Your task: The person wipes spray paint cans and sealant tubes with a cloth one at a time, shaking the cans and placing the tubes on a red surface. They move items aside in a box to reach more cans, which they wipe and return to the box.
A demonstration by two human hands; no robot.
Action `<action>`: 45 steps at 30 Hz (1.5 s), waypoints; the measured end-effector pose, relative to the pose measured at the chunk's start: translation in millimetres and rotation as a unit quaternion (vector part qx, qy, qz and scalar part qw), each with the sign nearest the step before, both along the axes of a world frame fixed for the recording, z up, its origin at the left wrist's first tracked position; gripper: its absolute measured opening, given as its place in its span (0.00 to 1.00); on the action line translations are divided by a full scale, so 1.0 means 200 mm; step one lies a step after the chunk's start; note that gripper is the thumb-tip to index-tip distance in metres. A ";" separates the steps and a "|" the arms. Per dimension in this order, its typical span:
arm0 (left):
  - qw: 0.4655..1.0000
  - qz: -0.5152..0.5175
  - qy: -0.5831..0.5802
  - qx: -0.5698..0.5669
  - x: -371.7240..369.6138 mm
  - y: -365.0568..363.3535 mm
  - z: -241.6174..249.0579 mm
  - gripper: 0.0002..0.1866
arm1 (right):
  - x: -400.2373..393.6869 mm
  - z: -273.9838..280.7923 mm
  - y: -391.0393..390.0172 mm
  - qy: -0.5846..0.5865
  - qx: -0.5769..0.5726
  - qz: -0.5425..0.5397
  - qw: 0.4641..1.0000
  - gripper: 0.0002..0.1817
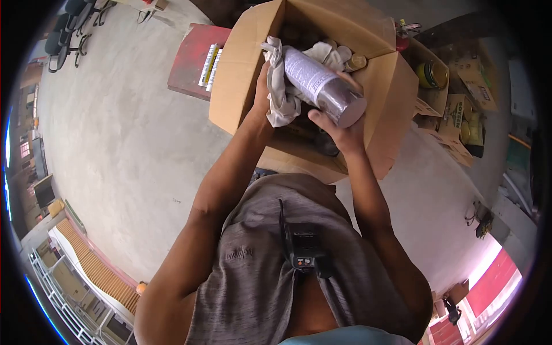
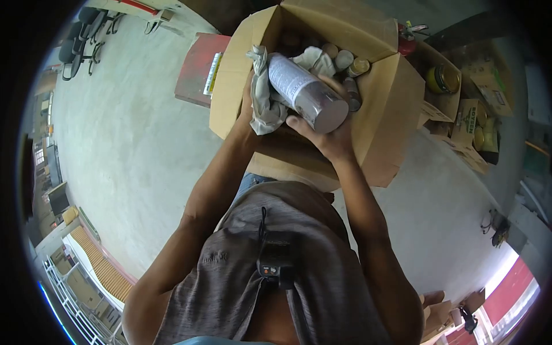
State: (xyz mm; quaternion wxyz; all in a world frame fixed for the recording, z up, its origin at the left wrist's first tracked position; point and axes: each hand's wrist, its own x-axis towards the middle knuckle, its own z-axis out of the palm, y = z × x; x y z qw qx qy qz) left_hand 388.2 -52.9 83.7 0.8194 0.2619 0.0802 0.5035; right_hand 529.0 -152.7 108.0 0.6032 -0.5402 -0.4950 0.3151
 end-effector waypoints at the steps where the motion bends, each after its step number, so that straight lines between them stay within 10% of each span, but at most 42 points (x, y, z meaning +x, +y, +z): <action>1: 0.992 -0.049 0.039 -0.107 -0.04 0.01 0.05 0.32 | -0.02 0.01 -0.05 0.061 -0.015 -0.007 0.998 0.46; 4: 0.963 -0.160 0.123 -0.178 -0.13 0.00 -0.08 0.35 | -0.02 0.09 -0.18 0.028 -0.094 -0.092 0.991 0.48; 7: 0.848 -0.091 0.499 -0.157 -0.27 -0.04 -0.46 0.31 | 0.03 0.00 -0.24 -0.087 -0.206 -0.065 0.972 0.34; 11: 0.857 -0.095 0.488 -0.137 -0.33 -0.16 -0.47 0.24 | 0.17 -0.17 -0.20 0.069 -0.307 -0.104 0.943 0.26; 15: 0.829 -0.129 0.542 -0.041 -0.45 -0.14 -0.15 0.23 | 0.22 -0.27 0.03 -0.008 -0.285 -0.168 0.944 0.28; 17: 0.832 -0.108 0.544 -0.010 -0.52 -0.10 -0.08 0.22 | 0.20 -0.21 0.20 -0.209 -0.426 -0.203 0.856 0.33; 27: 0.840 -0.011 0.540 -0.041 -0.82 0.11 -0.04 0.18 | 0.17 -1.32 0.74 -0.220 -0.438 -0.226 0.842 0.30; 39: 0.844 -0.016 0.531 -0.076 -0.75 0.06 -0.14 0.23 | 0.40 -1.44 0.60 -0.239 -0.427 -0.125 0.863 0.27; 45: 0.836 -0.010 0.544 -0.070 -0.73 0.05 -0.11 0.23 | 0.60 -1.14 0.31 -0.429 -0.514 -0.040 0.742 0.32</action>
